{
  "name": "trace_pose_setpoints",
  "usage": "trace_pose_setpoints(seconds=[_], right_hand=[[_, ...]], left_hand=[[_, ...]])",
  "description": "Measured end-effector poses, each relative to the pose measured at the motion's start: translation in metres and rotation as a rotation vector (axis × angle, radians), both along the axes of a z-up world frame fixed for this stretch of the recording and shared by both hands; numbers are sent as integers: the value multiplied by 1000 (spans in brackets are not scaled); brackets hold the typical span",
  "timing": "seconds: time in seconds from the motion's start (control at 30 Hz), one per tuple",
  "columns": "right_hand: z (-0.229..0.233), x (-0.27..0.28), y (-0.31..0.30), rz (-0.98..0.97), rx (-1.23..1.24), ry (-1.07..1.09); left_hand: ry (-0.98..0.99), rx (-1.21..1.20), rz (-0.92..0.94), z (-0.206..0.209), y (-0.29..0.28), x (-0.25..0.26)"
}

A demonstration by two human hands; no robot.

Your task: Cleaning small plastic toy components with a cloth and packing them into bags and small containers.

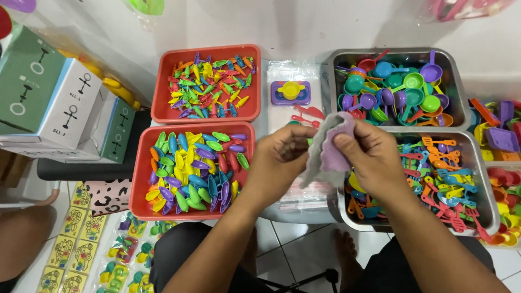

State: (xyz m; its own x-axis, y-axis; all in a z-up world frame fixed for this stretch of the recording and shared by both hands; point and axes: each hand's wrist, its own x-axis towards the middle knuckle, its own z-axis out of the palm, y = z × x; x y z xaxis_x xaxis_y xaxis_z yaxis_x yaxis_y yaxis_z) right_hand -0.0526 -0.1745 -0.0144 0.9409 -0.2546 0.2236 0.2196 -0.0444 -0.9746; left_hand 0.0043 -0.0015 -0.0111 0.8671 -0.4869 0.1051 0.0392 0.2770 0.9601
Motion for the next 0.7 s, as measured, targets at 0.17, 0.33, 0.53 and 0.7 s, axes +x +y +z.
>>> trace_pose_setpoints(seconds=[0.17, 0.33, 0.53, 0.7], right_hand=[[-8, 4, 7, -67, 407, 11], [-14, 4, 29, -104, 427, -62], [-6, 1, 28, -143, 60, -218], [-11, 3, 16, -152, 187, -158]], left_hand=[[89, -145, 125, -1, -1, 3], [161, -357, 174, -5, -16, -1], [-88, -244, 277, -19, -30, -10], [-113, -230, 242, -35, -37, -7]])
